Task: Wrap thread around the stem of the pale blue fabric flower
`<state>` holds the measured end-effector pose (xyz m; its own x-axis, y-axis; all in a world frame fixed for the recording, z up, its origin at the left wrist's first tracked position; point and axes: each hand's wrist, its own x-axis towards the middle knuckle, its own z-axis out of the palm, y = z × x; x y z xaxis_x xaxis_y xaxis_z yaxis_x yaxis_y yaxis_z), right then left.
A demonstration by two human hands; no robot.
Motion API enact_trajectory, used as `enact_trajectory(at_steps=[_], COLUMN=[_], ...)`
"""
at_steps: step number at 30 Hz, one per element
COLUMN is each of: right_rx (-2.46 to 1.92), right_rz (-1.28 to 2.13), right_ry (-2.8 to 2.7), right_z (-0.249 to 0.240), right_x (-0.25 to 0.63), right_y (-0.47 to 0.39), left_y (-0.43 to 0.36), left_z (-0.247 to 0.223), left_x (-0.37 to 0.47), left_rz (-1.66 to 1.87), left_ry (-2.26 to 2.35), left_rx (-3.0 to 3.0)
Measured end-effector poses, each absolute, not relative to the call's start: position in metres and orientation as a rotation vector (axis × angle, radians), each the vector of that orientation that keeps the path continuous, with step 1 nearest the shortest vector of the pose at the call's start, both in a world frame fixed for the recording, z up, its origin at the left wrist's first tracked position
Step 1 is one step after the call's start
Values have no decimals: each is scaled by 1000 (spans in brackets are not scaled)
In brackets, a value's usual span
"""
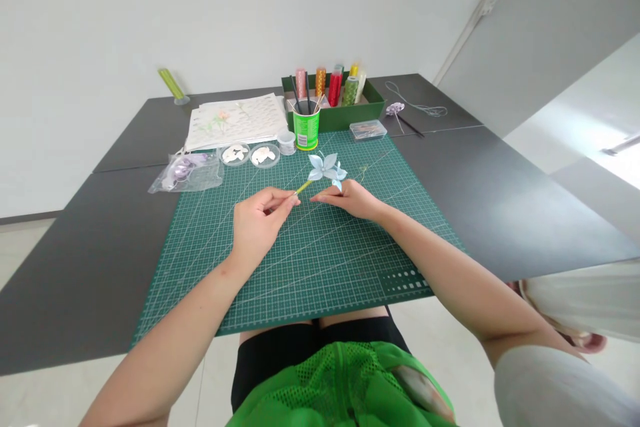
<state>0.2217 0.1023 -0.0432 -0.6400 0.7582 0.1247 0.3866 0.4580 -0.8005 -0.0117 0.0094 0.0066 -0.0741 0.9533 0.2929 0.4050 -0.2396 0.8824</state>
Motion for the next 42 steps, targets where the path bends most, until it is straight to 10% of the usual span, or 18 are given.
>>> enact_trajectory(at_steps=[42], right_rx=[-596], right_rz=[1589], right_ry=[-2030], right_z=[0], right_x=[224], right_y=[68], left_y=[32], left_z=[-7], left_x=[-28], left_rz=[1078], left_ry=[1641], left_rx=[1723])
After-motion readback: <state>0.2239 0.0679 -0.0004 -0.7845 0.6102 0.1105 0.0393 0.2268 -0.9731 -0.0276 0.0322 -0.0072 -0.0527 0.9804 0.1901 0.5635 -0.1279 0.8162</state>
